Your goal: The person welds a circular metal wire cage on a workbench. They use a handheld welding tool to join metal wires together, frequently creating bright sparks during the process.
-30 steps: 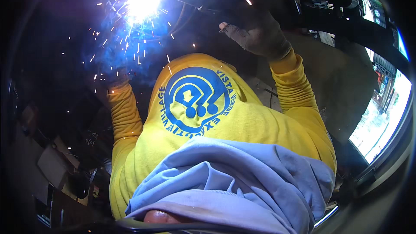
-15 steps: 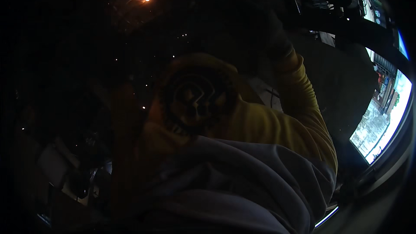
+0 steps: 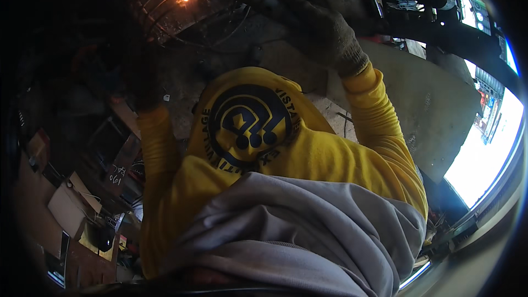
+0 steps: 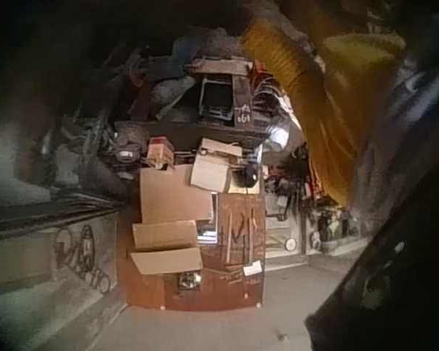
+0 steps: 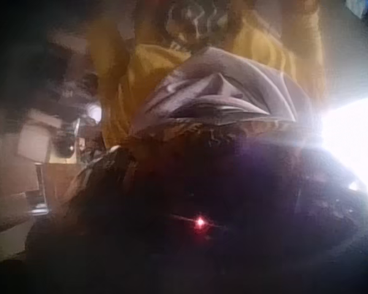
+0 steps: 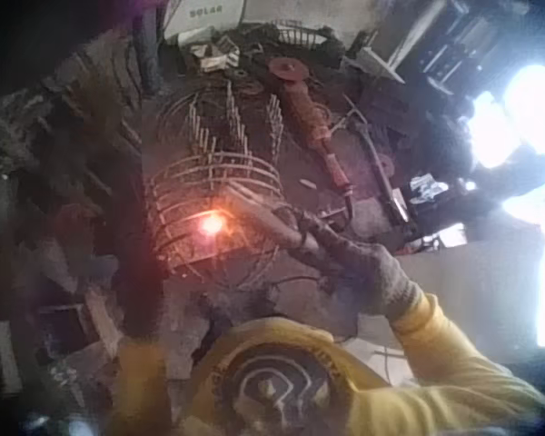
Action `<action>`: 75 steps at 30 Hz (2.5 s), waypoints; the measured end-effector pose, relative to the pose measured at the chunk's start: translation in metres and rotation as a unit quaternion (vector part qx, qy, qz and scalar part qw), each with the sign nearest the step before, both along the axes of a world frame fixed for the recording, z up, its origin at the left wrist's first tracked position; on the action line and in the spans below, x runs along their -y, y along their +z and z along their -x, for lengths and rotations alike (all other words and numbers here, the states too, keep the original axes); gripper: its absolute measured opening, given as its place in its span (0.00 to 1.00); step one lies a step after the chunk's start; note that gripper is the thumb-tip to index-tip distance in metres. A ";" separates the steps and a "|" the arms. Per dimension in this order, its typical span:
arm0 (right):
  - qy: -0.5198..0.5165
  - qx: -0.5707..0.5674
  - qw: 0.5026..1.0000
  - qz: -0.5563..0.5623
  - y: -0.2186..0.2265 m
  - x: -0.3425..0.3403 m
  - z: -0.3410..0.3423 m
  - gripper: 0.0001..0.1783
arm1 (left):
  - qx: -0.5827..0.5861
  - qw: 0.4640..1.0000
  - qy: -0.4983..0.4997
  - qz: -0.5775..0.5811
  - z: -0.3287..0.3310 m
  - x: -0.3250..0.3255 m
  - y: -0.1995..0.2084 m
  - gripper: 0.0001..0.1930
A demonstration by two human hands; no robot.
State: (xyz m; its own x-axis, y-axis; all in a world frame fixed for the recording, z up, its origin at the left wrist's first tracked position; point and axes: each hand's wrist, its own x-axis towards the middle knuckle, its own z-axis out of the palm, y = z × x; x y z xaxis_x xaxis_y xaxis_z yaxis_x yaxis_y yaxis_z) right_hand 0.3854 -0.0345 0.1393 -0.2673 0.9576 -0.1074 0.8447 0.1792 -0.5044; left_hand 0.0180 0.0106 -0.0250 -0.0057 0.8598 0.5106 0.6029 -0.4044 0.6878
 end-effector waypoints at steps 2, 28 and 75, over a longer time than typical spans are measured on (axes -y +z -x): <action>0.025 -0.010 0.998 -0.051 0.001 0.000 0.005 0.41 | -0.056 0.998 0.008 -0.017 -0.001 0.001 0.007 0.08; 0.058 -0.039 0.988 -0.141 0.000 0.001 0.009 0.30 | -0.125 0.991 0.013 -0.044 0.010 0.000 -0.006 0.14; -0.278 -0.424 0.854 0.112 -0.026 0.035 0.019 0.29 | -0.009 0.981 -0.160 0.107 -0.031 0.082 0.049 0.10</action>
State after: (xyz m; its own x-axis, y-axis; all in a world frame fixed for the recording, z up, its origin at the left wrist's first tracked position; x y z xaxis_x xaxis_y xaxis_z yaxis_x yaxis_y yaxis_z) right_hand 0.3664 -0.0690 0.1129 0.1501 0.9427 -0.2981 0.0805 -0.3121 -0.9466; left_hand 0.0488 -0.0710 0.0240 0.2903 0.9032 0.3163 0.4814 -0.4235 0.7674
